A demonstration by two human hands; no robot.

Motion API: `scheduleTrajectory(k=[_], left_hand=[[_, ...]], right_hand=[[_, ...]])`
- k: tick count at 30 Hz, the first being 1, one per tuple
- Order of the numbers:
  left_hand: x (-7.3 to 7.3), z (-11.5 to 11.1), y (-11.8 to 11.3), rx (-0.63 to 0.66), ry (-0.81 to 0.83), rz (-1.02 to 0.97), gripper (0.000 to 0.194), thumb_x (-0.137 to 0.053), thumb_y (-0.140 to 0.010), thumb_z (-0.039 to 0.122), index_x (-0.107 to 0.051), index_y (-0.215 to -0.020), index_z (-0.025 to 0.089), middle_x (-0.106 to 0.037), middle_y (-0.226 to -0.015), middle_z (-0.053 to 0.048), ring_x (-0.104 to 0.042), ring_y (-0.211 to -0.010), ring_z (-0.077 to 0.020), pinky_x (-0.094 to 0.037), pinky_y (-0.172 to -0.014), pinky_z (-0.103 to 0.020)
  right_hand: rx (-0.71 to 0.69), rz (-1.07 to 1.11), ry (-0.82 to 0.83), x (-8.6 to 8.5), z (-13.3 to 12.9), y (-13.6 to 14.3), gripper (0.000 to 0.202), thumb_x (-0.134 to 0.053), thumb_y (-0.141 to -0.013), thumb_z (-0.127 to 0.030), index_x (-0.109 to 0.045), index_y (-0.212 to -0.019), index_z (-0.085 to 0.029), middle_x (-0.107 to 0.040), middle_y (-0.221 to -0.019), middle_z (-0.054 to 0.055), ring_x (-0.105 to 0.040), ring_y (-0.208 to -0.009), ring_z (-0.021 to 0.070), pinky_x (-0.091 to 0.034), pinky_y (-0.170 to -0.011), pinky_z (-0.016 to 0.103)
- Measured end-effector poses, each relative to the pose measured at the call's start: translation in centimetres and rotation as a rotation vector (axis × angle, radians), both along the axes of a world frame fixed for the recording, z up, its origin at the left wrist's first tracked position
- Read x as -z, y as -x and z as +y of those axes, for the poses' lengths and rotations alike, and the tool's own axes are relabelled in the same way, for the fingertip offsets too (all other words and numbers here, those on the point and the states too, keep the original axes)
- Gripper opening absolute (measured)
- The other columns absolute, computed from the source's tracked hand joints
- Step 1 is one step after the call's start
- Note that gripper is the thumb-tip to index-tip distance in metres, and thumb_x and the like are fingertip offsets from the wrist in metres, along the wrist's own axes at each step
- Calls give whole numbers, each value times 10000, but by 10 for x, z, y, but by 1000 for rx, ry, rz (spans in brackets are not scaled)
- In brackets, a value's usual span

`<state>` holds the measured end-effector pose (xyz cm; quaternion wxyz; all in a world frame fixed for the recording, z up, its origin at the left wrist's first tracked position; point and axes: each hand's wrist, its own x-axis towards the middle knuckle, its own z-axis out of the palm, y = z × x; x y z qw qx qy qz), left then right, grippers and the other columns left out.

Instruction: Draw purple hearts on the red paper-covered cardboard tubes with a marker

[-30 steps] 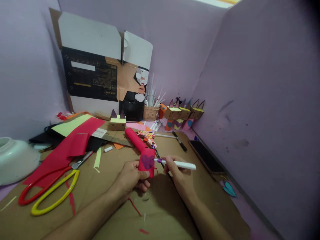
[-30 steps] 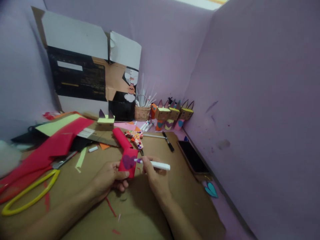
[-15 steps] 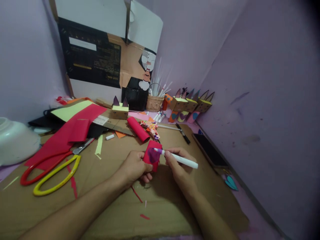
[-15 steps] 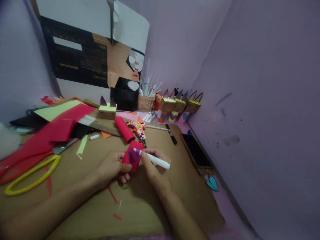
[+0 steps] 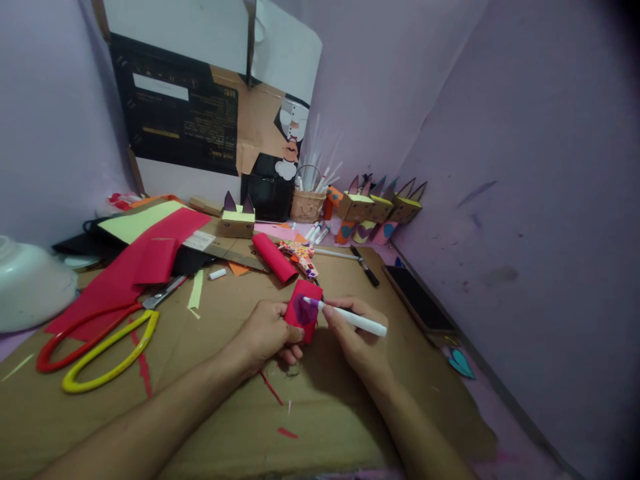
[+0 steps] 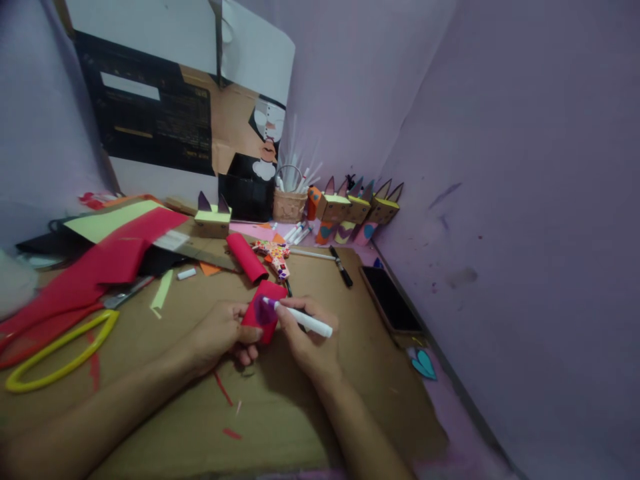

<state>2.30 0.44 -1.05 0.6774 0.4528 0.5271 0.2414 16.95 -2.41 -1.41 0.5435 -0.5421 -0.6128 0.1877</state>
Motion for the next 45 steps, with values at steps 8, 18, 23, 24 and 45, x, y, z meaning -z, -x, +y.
scheduleTrajectory(k=[8,18,23,24,45], left_hand=[[2,1,0,-19,-1,-13,90,-566,-587,104,-525,-660,139,-547,-388,24,-495,-322,-93,-406,-342,-180],[-3,-1,0,-35,-1,-17,90,-550,-582,92,-514,-652,136,-534,-390,30,-494,-321,-90,-395,-334,-173],[-2,-1,1,-27,-12,-30,85,-558,-580,104,-521,-650,134,-537,-403,25,-505,-340,-92,-403,-336,-176],[-2,-1,1,-27,-12,-29,84,-559,-578,104,-520,-646,134,-536,-403,26,-506,-342,-93,-406,-338,-177],[-1,0,4,-58,8,-91,157,-631,-561,147,-509,-660,140,-560,-437,16,-508,-346,-90,-417,-354,-186]], right_hand=[[-31,-22,50,0,0,-2,135,-609,-714,-267,-673,-672,-155,-644,-518,6,-553,-440,113,-416,-409,186],[-15,-9,13,-3,1,-1,144,-601,-727,-280,-682,-734,-161,-677,-625,34,-591,-524,142,-445,-476,220],[-26,-25,66,-3,-1,-4,144,-599,-708,-266,-647,-625,-158,-622,-495,3,-534,-431,118,-401,-410,195],[-27,-23,68,-3,-1,-4,148,-596,-709,-268,-642,-621,-159,-615,-486,-1,-527,-425,116,-395,-405,193],[-9,-15,54,-5,0,-9,168,-584,-712,-297,-643,-631,-162,-575,-478,-10,-489,-426,110,-359,-402,198]])
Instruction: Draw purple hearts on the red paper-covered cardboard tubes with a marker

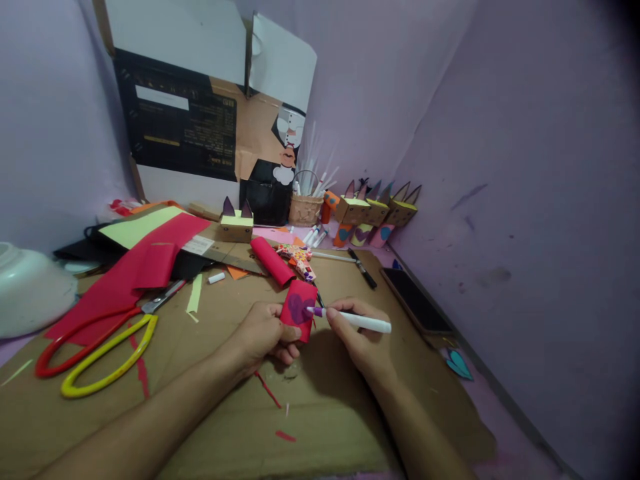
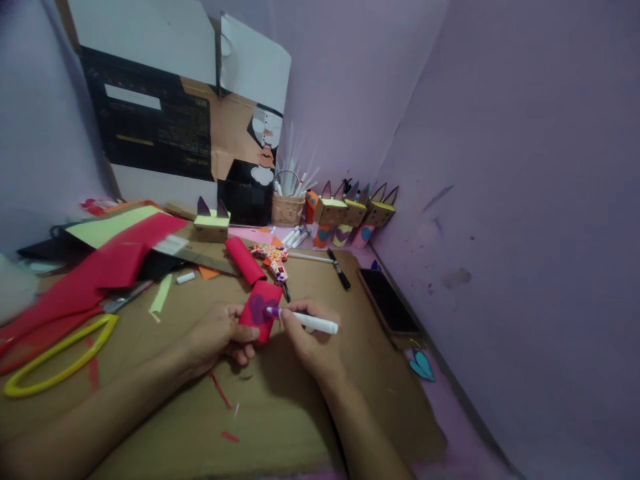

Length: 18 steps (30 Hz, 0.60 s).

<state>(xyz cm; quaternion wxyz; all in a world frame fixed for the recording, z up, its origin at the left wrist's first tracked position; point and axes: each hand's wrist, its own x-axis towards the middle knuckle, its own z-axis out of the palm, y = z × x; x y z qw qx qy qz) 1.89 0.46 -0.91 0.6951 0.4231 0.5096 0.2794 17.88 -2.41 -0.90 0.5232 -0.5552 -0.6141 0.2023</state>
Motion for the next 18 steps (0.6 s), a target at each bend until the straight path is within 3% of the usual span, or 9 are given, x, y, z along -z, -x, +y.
scheduleTrajectory(k=[8,13,18], left_hand=[[-2,0,-1,9,4,-5,141,-625,-569,139,-521,-664,130,-556,-432,17,-501,-337,-82,-417,-351,-178],[-1,0,-1,-2,4,-10,166,-645,-553,141,-509,-648,136,-551,-437,25,-510,-345,-87,-420,-348,-180],[-2,-1,-1,-1,9,2,122,-608,-580,116,-520,-663,133,-547,-423,28,-493,-319,-81,-415,-342,-179]], right_hand=[[-43,8,58,0,0,0,164,-578,-687,-277,-616,-580,-158,-524,-416,-29,-429,-371,88,-316,-363,179],[-39,14,14,-1,0,1,157,-574,-719,-289,-648,-667,-162,-593,-505,-7,-494,-435,107,-375,-411,193],[-65,-35,39,0,0,1,163,-572,-701,-267,-625,-587,-164,-549,-448,-22,-456,-401,95,-350,-387,184]])
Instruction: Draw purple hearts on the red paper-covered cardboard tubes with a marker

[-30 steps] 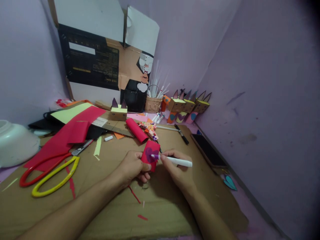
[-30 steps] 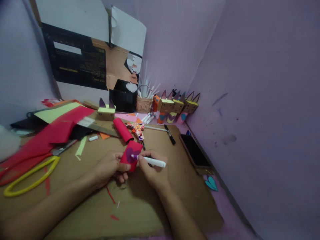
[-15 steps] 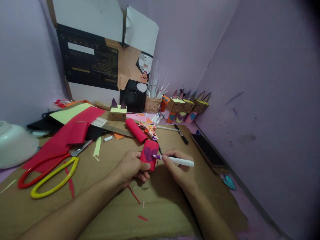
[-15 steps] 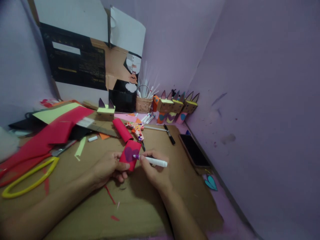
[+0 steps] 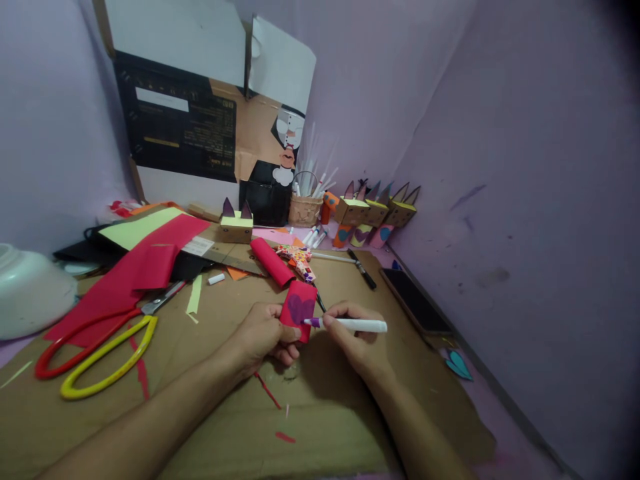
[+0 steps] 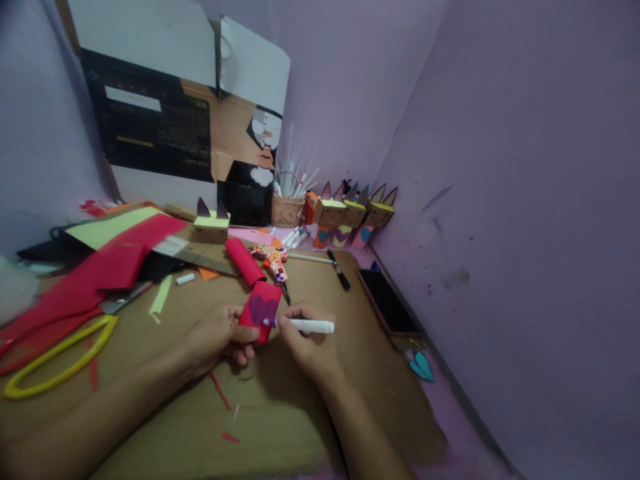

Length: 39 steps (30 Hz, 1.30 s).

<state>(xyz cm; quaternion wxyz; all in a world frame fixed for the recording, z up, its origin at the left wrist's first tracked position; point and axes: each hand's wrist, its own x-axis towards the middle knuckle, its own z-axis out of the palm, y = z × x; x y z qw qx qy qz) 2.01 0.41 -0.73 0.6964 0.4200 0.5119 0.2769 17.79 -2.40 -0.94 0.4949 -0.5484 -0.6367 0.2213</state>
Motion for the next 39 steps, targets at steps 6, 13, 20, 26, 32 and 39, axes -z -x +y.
scheduleTrajectory(k=[6,13,20,26,32,39], left_hand=[[-1,0,0,3,-3,6,110,-593,-600,107,-514,-673,131,-550,-426,25,-498,-327,-85,-416,-351,-184],[-4,0,0,-5,-5,-7,115,-600,-594,103,-520,-673,128,-549,-439,24,-506,-342,-84,-424,-358,-183],[-2,0,-1,-8,3,-6,116,-591,-591,100,-513,-672,129,-550,-432,29,-494,-320,-81,-421,-343,-181],[-1,0,0,-12,-2,-11,106,-577,-598,89,-517,-679,122,-553,-431,21,-502,-333,-85,-425,-342,-178],[-2,-1,0,-16,2,-8,99,-587,-586,91,-520,-652,124,-555,-425,16,-507,-334,-91,-427,-345,-182],[-1,0,0,-7,-3,6,79,-576,-598,98,-517,-641,128,-547,-395,19,-487,-308,-84,-420,-336,-176]], right_hand=[[25,38,-31,0,0,1,156,-579,-724,-289,-654,-685,-158,-602,-519,-5,-506,-446,109,-379,-422,193],[-18,8,30,0,-1,1,160,-572,-702,-268,-628,-600,-157,-558,-446,-18,-459,-398,95,-344,-388,186],[-30,-23,3,1,1,1,164,-566,-719,-277,-652,-661,-150,-608,-517,1,-504,-442,103,-367,-416,188],[-26,-25,-9,2,0,0,172,-563,-711,-272,-648,-634,-145,-589,-484,-2,-488,-422,98,-347,-405,186],[-28,6,9,2,0,0,157,-564,-716,-261,-630,-621,-154,-571,-467,-16,-472,-404,90,-329,-383,176],[1,-12,-58,2,2,1,154,-572,-735,-271,-648,-667,-156,-607,-516,-3,-515,-450,106,-385,-429,186]])
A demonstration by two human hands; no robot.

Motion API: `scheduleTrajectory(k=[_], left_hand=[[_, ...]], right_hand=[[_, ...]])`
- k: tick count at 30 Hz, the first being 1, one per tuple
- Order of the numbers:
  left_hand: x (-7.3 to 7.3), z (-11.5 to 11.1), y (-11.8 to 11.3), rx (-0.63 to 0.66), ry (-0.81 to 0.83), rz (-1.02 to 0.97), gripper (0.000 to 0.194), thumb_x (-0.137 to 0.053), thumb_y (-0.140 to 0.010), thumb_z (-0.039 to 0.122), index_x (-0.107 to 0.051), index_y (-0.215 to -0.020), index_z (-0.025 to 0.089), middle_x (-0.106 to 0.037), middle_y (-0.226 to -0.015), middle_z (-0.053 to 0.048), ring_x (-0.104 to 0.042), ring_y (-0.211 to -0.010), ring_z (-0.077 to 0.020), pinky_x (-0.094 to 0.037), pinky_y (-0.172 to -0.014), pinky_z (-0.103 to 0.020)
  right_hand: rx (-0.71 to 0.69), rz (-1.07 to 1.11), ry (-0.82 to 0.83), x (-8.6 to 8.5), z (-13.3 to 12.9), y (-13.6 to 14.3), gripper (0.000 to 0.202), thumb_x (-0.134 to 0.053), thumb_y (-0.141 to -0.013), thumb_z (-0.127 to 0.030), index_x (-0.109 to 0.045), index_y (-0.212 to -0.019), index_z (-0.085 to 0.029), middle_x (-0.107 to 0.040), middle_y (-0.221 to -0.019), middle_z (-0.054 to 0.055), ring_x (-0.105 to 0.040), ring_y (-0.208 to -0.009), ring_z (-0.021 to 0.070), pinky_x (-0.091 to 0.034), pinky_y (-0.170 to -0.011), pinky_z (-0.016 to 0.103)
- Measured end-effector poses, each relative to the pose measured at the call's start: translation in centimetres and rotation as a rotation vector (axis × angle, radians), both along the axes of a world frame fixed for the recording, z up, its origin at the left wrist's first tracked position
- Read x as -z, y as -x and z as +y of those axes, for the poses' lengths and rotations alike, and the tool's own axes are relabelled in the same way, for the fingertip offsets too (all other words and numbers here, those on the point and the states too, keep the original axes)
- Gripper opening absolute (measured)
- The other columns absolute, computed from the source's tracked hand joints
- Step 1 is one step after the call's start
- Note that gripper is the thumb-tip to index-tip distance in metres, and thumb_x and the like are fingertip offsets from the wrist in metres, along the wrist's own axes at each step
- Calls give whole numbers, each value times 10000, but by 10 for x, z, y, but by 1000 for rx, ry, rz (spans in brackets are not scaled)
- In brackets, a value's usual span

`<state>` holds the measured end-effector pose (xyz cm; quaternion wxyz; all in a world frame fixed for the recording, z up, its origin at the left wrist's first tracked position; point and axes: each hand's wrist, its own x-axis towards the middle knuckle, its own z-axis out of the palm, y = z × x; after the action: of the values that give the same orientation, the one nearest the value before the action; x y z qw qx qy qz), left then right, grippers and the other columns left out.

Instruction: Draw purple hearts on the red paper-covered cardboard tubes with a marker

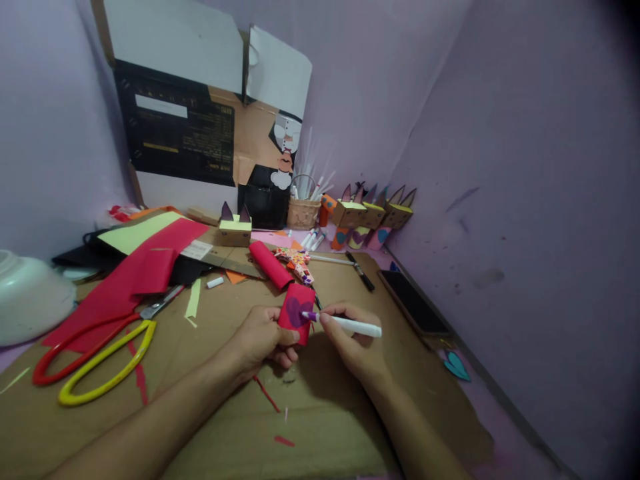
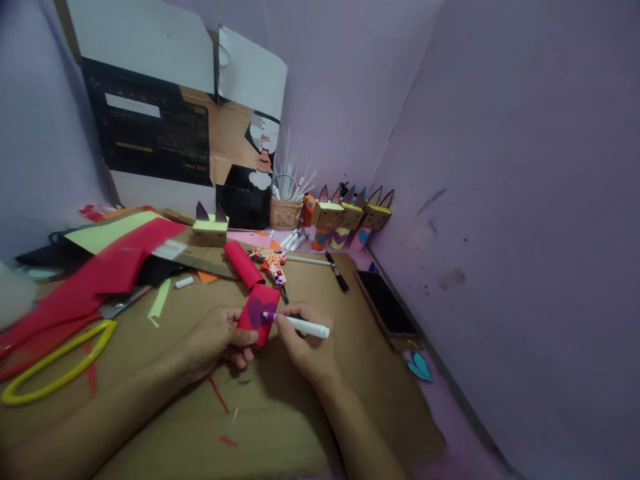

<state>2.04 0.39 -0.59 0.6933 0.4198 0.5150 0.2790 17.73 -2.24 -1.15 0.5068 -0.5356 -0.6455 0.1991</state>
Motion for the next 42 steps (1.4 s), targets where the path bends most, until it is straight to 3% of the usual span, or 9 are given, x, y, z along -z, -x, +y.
scheduleTrajectory(k=[12,18,24,29,35,42], left_hand=[[1,0,0,5,0,-11,88,-591,-596,100,-524,-647,126,-547,-413,24,-492,-319,-83,-418,-338,-178],[1,0,-1,2,-11,-7,87,-573,-595,82,-528,-658,124,-556,-432,26,-508,-336,-86,-421,-340,-176],[-2,-1,-1,7,8,15,86,-567,-603,92,-532,-673,128,-554,-416,26,-487,-306,-79,-404,-332,-171],[-1,-1,-2,8,-14,28,95,-574,-588,90,-521,-654,133,-546,-406,23,-493,-313,-88,-399,-330,-174],[-2,-2,-3,7,-14,52,82,-545,-601,78,-521,-656,133,-532,-399,30,-490,-318,-91,-401,-333,-183],[2,-2,-3,30,-41,66,82,-544,-597,93,-517,-663,135,-542,-388,19,-484,-312,-95,-382,-334,-178]], right_hand=[[5,14,10,0,-1,1,157,-569,-736,-270,-641,-651,-160,-611,-507,-6,-530,-443,108,-393,-419,186],[-23,25,-41,2,0,3,146,-586,-752,-278,-673,-749,-161,-667,-635,19,-587,-533,123,-440,-490,198],[-3,8,1,2,-1,1,149,-574,-751,-273,-654,-692,-162,-621,-528,-7,-545,-452,110,-406,-425,189],[-29,29,-65,2,-1,3,137,-585,-758,-273,-674,-757,-169,-678,-660,22,-608,-566,133,-457,-523,214],[-24,27,-4,2,-3,3,135,-582,-753,-269,-653,-695,-170,-632,-547,-3,-562,-474,122,-419,-449,204],[-41,44,-97,5,-1,5,128,-588,-771,-268,-665,-788,-166,-676,-688,33,-609,-585,140,-463,-537,222]])
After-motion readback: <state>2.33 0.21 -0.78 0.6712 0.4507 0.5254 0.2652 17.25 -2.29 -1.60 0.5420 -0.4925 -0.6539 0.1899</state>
